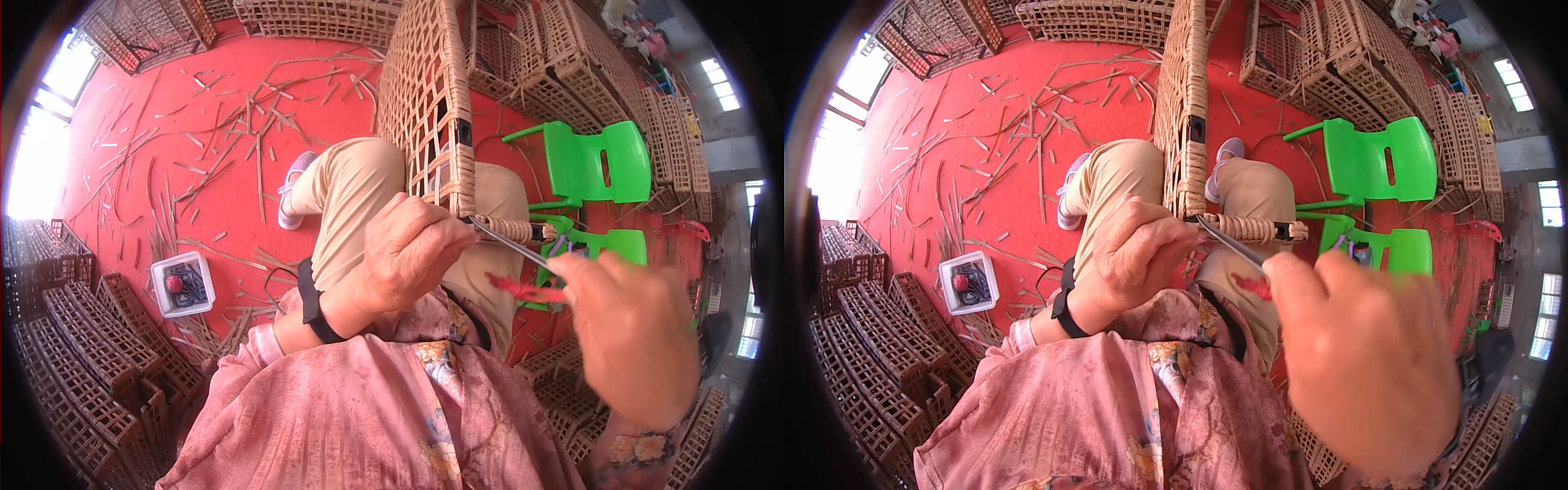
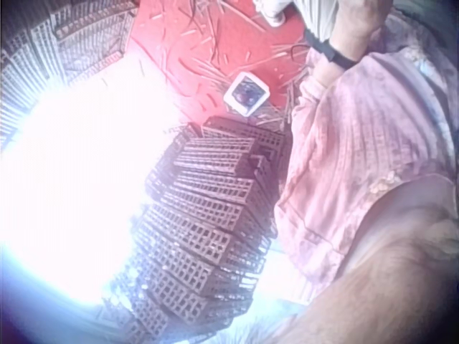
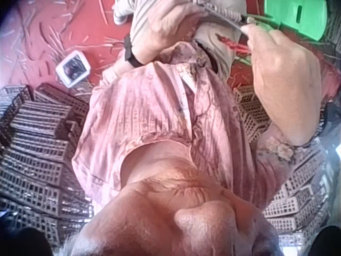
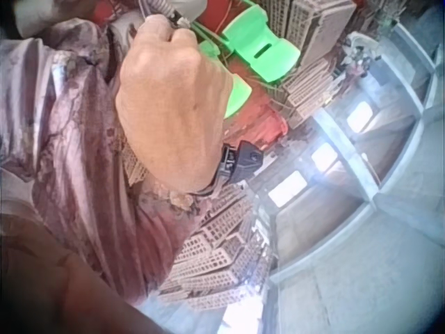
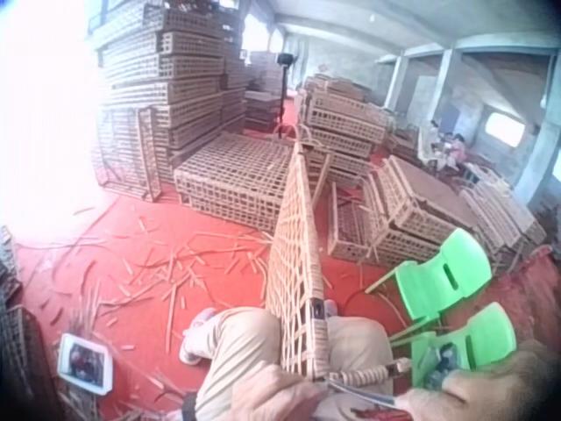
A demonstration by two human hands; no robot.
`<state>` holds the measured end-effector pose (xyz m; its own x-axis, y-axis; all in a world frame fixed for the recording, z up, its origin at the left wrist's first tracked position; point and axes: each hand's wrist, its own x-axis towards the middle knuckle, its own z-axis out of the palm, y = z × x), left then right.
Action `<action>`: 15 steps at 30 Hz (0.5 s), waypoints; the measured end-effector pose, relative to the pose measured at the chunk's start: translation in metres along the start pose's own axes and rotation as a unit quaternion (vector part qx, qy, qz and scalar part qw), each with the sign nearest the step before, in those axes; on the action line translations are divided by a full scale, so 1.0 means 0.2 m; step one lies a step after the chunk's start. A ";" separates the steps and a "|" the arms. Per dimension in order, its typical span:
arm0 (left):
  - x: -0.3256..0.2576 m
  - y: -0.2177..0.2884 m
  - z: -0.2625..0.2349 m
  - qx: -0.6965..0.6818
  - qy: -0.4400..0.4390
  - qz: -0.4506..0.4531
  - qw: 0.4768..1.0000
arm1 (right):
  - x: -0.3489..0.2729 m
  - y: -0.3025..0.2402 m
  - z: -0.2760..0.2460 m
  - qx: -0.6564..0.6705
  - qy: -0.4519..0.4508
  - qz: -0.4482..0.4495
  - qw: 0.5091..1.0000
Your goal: The recorder is weaving and fastening strips of rattan or wicker onto a wooden furniture frame.
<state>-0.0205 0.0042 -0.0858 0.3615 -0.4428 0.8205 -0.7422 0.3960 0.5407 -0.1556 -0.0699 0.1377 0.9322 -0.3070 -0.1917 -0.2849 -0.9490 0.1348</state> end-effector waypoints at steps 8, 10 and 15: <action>0.01 0.00 0.00 -0.022 0.002 -0.013 1.000 | -0.12 -0.19 0.10 -0.103 0.015 -0.001 0.995; -0.01 0.00 0.00 -0.016 0.002 -0.025 1.000 | -0.16 -0.18 0.22 -0.122 0.003 0.015 0.992; 0.01 0.00 -0.03 -0.005 -0.003 -0.034 0.999 | -0.15 -0.23 0.31 -0.108 0.039 0.017 0.993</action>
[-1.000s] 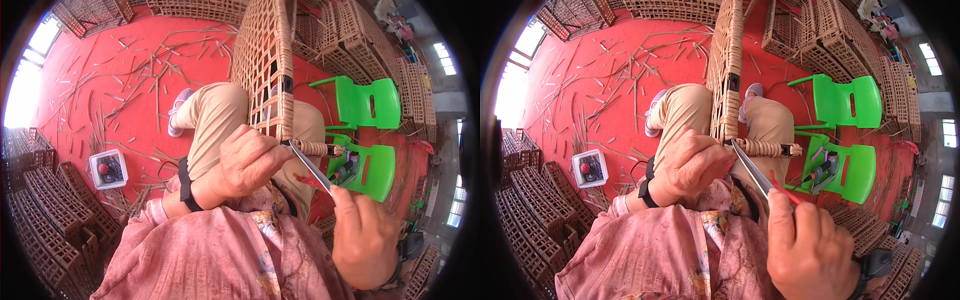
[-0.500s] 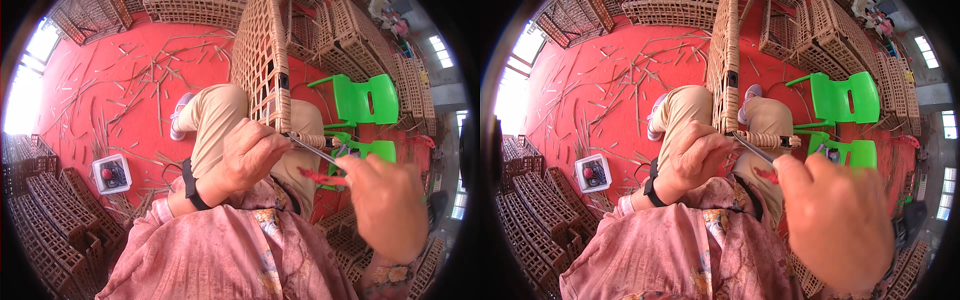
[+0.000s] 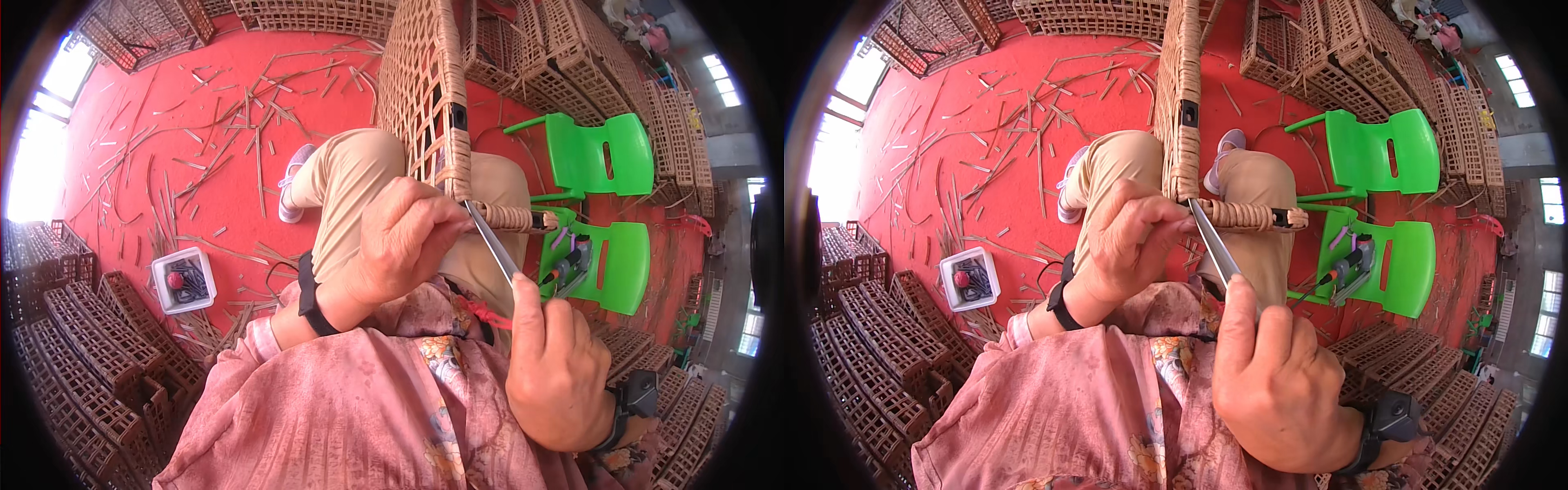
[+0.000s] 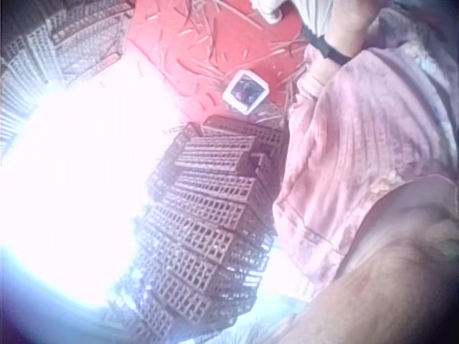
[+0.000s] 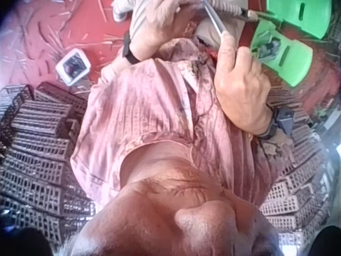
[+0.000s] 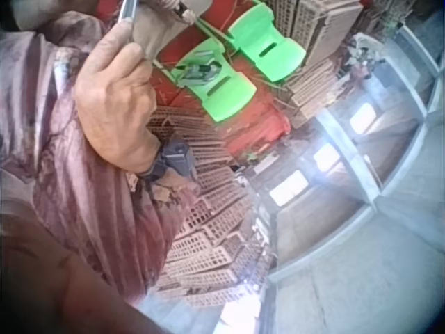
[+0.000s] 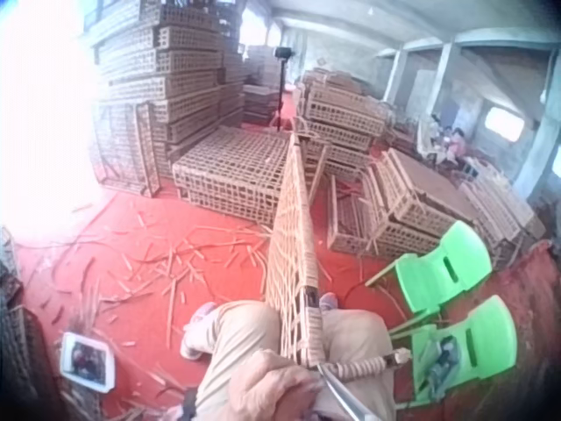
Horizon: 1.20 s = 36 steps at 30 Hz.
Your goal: The recorder is weaving and fastening strips of rattan or wicker onto a wooden furniture frame.
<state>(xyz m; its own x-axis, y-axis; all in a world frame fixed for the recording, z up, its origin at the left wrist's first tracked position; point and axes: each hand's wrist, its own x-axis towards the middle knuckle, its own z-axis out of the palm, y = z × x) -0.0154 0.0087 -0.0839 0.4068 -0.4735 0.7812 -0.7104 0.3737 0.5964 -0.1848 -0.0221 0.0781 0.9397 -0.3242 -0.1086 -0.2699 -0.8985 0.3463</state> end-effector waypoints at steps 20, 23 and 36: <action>0.02 0.10 0.00 -0.325 -0.001 -0.421 0.847 | 0.08 0.12 -0.02 0.073 0.034 -0.017 0.997; 0.06 0.11 -0.01 -0.324 -0.013 -0.461 0.826 | 0.09 0.15 -0.03 0.108 0.028 -0.011 0.994; 0.18 0.08 -0.04 -0.394 -0.011 -0.597 0.698 | 0.11 0.23 -0.08 0.182 0.025 0.019 0.983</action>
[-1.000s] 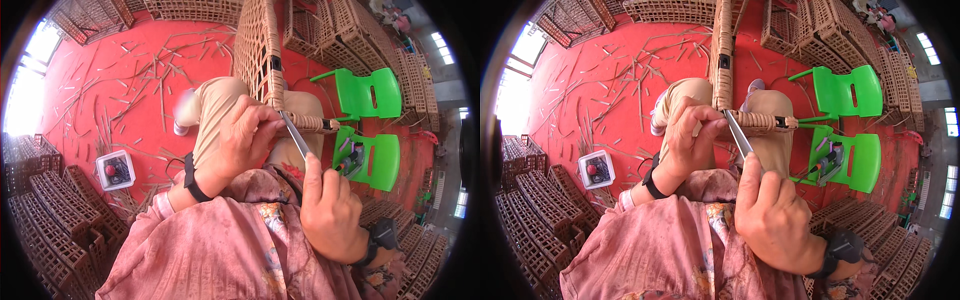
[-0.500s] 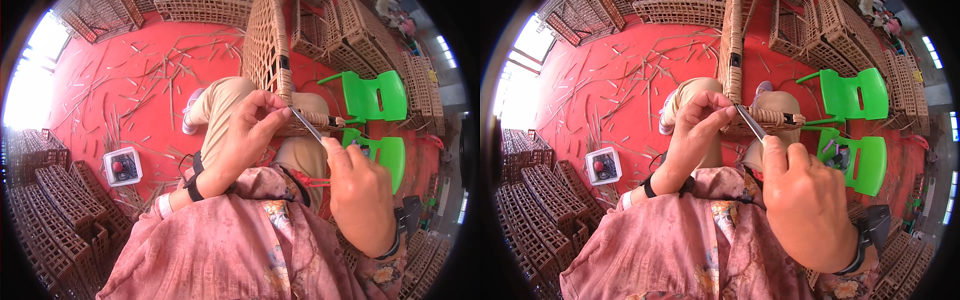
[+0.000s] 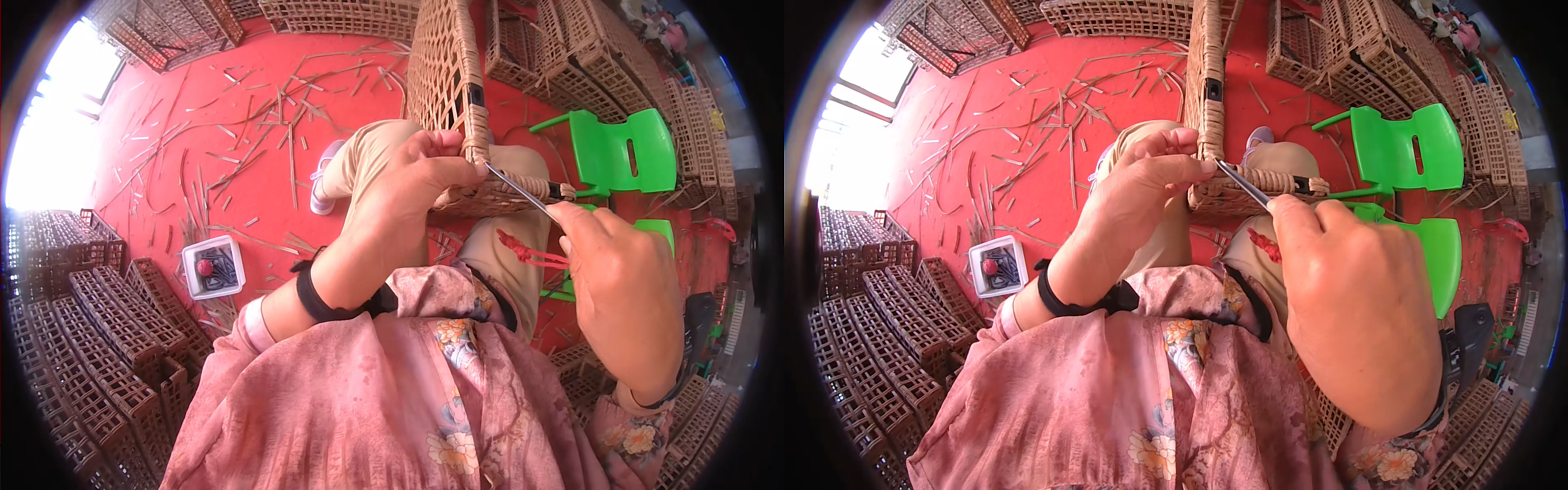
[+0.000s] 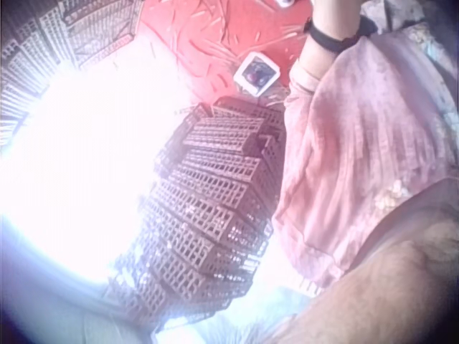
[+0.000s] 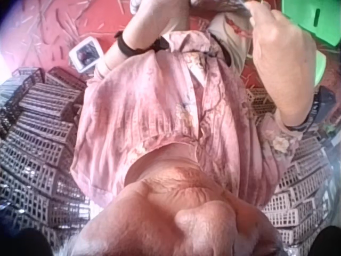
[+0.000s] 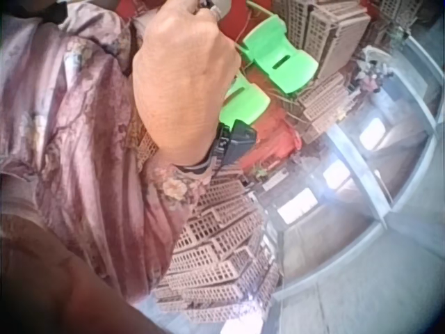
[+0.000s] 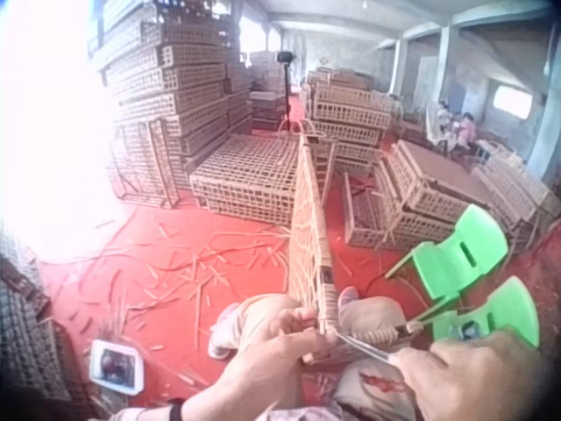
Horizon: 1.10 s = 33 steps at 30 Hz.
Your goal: The recorder is weaving and fastening strips of rattan or wicker onto a wooden furniture frame.
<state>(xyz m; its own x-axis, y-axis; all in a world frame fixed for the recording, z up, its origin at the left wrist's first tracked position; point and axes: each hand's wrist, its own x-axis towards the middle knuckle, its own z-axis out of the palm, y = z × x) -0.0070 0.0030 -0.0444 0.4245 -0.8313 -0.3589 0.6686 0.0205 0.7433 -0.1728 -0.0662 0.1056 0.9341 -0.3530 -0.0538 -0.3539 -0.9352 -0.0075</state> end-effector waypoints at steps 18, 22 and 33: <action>0.01 0.06 -0.04 -0.023 -0.050 -0.033 0.998 | -0.09 0.00 0.11 -0.192 0.040 -0.125 0.973; 0.02 0.03 -0.06 -0.035 -0.039 -0.018 0.998 | -0.12 0.12 0.25 -0.219 0.114 -0.191 0.950; 0.01 0.00 -0.07 -0.056 -0.041 0.006 0.998 | -0.06 0.33 0.29 -0.101 0.130 -0.235 0.958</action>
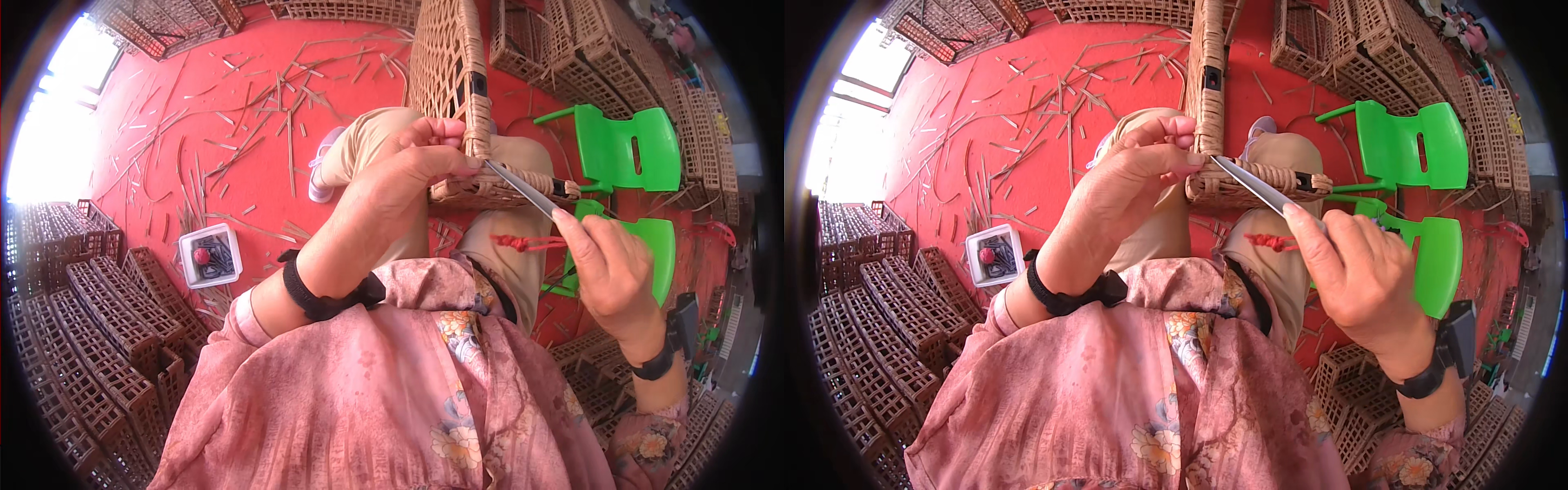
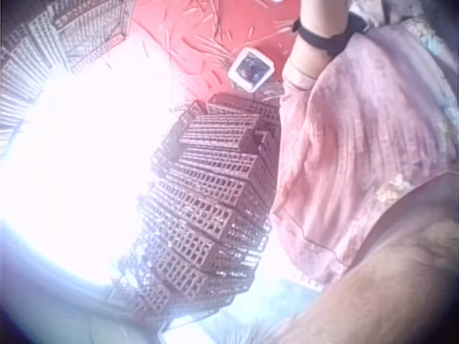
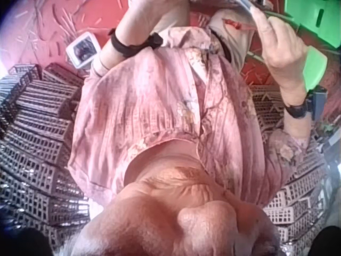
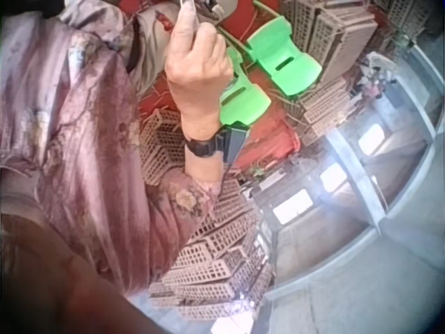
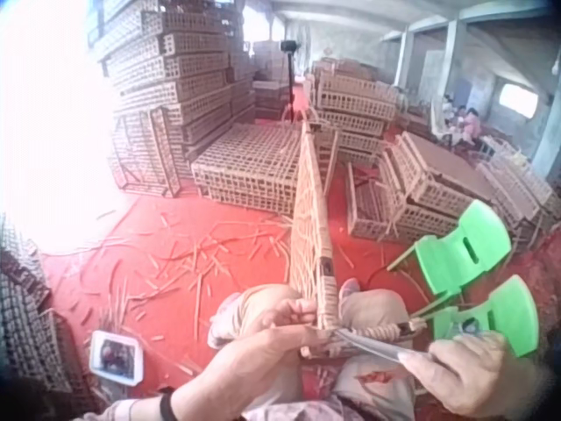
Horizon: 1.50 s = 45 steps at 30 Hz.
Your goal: The recorder is weaving and fastening strips of rattan or wicker onto a wooden furniture frame.
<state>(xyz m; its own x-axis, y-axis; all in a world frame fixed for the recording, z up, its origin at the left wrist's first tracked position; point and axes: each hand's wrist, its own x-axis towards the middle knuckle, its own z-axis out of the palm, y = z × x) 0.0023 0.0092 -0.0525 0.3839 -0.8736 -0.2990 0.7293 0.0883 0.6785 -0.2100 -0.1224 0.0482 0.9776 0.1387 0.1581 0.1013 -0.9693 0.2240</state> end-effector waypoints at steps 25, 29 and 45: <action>-0.01 -0.02 -0.01 0.052 0.016 0.013 0.998 | 0.07 0.15 -0.03 0.030 0.008 -0.052 0.998; -0.01 -0.03 -0.02 0.018 0.001 0.011 1.000 | 0.06 0.13 -0.02 0.064 0.006 -0.028 0.998; 0.02 -0.04 -0.02 0.054 -0.018 0.011 0.998 | 0.19 0.12 -0.18 0.350 -0.082 0.234 0.903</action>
<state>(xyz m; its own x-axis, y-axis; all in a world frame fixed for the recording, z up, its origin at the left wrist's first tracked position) 0.0016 0.0067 -0.0620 0.3776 -0.8885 -0.2608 0.6555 0.0575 0.7530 -0.1770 -0.1322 0.0950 0.9518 -0.2964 -0.0796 -0.2951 -0.8129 -0.5021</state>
